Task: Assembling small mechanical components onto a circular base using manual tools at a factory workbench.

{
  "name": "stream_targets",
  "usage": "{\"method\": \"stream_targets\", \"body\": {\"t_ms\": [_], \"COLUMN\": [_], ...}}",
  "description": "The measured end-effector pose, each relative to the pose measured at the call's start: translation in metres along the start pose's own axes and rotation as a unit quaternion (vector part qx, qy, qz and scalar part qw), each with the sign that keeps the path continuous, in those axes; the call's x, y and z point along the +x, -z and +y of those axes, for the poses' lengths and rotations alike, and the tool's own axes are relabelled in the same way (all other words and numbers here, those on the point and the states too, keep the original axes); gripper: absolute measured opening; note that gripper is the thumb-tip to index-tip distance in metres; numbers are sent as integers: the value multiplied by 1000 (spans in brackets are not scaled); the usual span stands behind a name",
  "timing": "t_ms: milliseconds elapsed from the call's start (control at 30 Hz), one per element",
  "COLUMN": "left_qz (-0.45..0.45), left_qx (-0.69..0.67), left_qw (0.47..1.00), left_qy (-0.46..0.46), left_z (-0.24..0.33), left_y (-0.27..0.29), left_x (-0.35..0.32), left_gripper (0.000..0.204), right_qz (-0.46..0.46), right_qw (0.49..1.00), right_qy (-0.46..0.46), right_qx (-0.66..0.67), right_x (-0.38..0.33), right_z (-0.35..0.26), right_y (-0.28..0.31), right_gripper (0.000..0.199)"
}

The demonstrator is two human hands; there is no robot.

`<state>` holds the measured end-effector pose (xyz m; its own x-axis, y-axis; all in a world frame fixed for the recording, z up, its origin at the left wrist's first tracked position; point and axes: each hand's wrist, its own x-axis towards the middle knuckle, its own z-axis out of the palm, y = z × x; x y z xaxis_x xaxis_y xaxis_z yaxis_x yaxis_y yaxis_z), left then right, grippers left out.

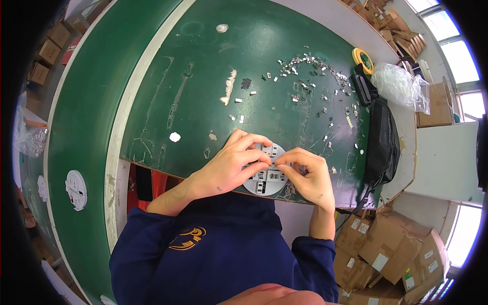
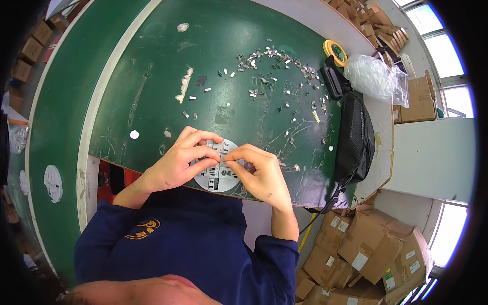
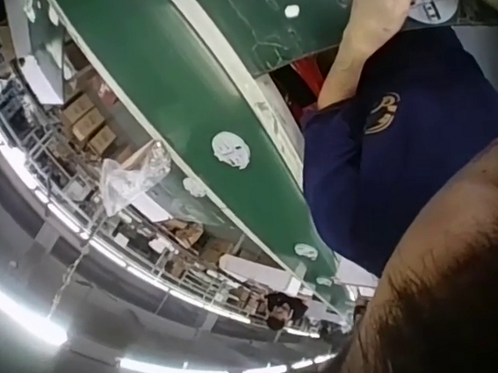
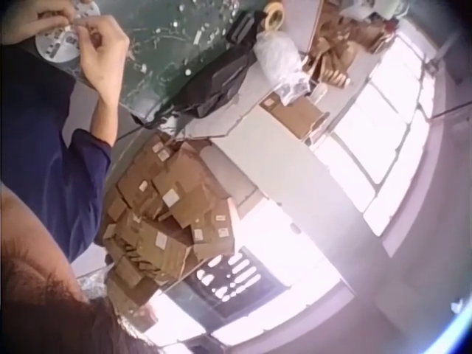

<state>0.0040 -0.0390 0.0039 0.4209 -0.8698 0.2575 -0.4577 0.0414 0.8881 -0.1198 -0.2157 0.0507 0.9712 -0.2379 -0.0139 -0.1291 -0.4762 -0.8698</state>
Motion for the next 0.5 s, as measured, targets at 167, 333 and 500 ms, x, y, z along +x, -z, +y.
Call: {"method": "stream_targets", "body": {"t_ms": [167, 333, 500], "left_qz": [15, 14, 21], "left_qx": [4, -5, -13], "left_qw": [1000, 1000, 1000], "left_qy": [-14, -11, -11], "left_z": [-2, 1, 0], "left_y": [-2, -1, -2], "left_x": [0, -1, -2], "left_gripper": [8, 9, 10], "right_qz": [-5, 5, 14], "right_qw": [1000, 1000, 999], "right_qy": [-7, -5, -46], "right_qx": [-13, -30, -9], "right_x": [2, 1, 1], "right_z": [-5, -7, -9], "right_y": [-1, -3, -5], "right_gripper": [8, 6, 5]}}
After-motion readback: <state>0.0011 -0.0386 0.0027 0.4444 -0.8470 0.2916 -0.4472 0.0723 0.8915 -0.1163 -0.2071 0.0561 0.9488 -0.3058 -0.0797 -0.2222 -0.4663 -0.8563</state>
